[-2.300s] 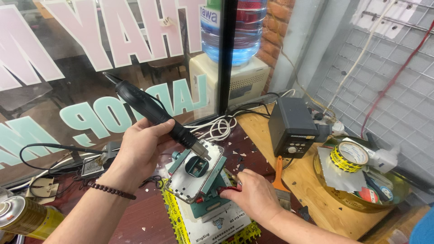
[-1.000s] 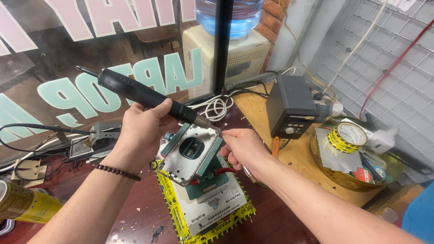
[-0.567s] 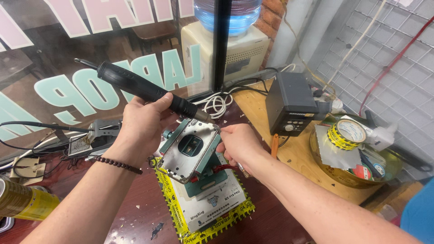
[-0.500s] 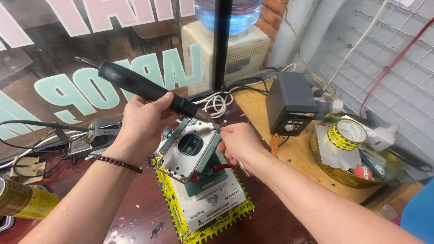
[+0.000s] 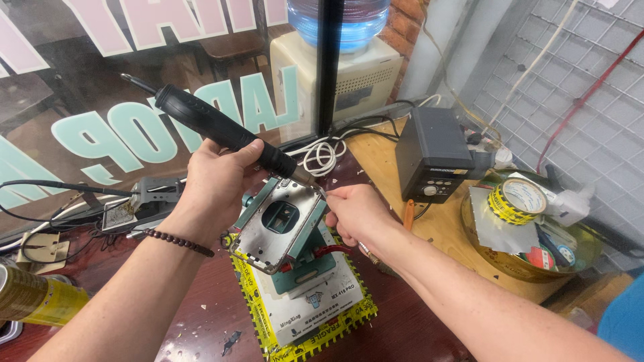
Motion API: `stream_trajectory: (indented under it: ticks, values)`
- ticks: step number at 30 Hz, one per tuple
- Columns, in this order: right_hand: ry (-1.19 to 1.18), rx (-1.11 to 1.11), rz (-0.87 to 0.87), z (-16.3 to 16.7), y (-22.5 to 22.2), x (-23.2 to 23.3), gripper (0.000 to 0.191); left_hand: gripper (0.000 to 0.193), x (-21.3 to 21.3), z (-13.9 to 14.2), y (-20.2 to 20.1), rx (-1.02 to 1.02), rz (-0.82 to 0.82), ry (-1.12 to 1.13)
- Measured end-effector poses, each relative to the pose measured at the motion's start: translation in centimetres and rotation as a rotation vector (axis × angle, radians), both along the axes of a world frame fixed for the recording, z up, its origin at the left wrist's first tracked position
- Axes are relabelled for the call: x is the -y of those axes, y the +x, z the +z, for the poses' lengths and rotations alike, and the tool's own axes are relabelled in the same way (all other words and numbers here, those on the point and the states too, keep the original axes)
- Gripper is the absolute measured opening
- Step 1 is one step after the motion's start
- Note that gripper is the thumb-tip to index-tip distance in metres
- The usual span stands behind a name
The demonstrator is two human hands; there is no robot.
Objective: The person uses a hot air gun and a metal tool to heat and manipulate small components on a disassembled mobile phone back cover. The phone is clamped in a holder while the person repeatedly applies heat and scrapes or lifts parts along the edges.
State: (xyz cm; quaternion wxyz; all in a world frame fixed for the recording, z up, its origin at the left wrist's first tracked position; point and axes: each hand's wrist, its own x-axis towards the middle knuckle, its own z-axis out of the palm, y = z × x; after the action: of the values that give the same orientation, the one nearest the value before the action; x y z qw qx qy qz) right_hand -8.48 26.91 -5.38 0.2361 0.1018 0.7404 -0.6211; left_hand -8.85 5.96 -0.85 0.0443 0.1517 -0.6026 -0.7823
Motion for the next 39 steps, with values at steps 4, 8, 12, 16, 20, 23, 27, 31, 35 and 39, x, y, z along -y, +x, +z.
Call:
stream_trajectory:
  ticks: [4,8,12,16,20,23,27,31,35,39]
  values:
    - [-0.025,-0.006,-0.019,-0.5,0.2,0.1,0.029,0.023,-0.1,0.1,0.1,0.014,-0.01,-0.045]
    - [0.016,-0.034,-0.001,-0.7,0.1,0.0,0.029,0.023,-0.3,0.1,0.0,0.021,-0.002,-0.049]
    - [-0.038,-0.016,0.017,-0.7,-0.3,-0.1,0.028,0.022,-0.3,0.1,0.0,0.031,0.004,-0.048]
    - [0.029,-0.051,0.084,-0.4,-0.5,-0.7,0.029,0.022,-0.2,0.2,0.1,-0.01,0.008,-0.034]
    - [0.055,-0.026,0.112,-0.4,-1.0,-1.1,0.026,0.022,-0.2,0.5,0.2,0.003,0.011,-0.042]
    - [0.03,-0.018,0.081,-0.7,-1.5,-0.8,0.026,0.022,-0.3,0.9,0.4,0.023,0.016,-0.049]
    - [0.02,0.0,0.074,-0.7,-1.6,-0.5,0.034,0.022,0.0,1.1,0.7,0.024,0.005,-0.044]
    - [0.035,-0.051,0.039,0.5,-0.8,-1.9,0.035,0.021,1.1,1.1,0.9,0.017,0.02,-0.003]
    - [-0.013,0.005,0.049,1.5,-0.6,-2.6,0.035,0.019,1.7,0.8,0.5,0.005,0.022,0.038]
    - [-0.037,0.033,0.117,1.2,-0.4,-1.7,0.035,0.017,1.4,0.7,0.4,0.004,0.012,0.062]
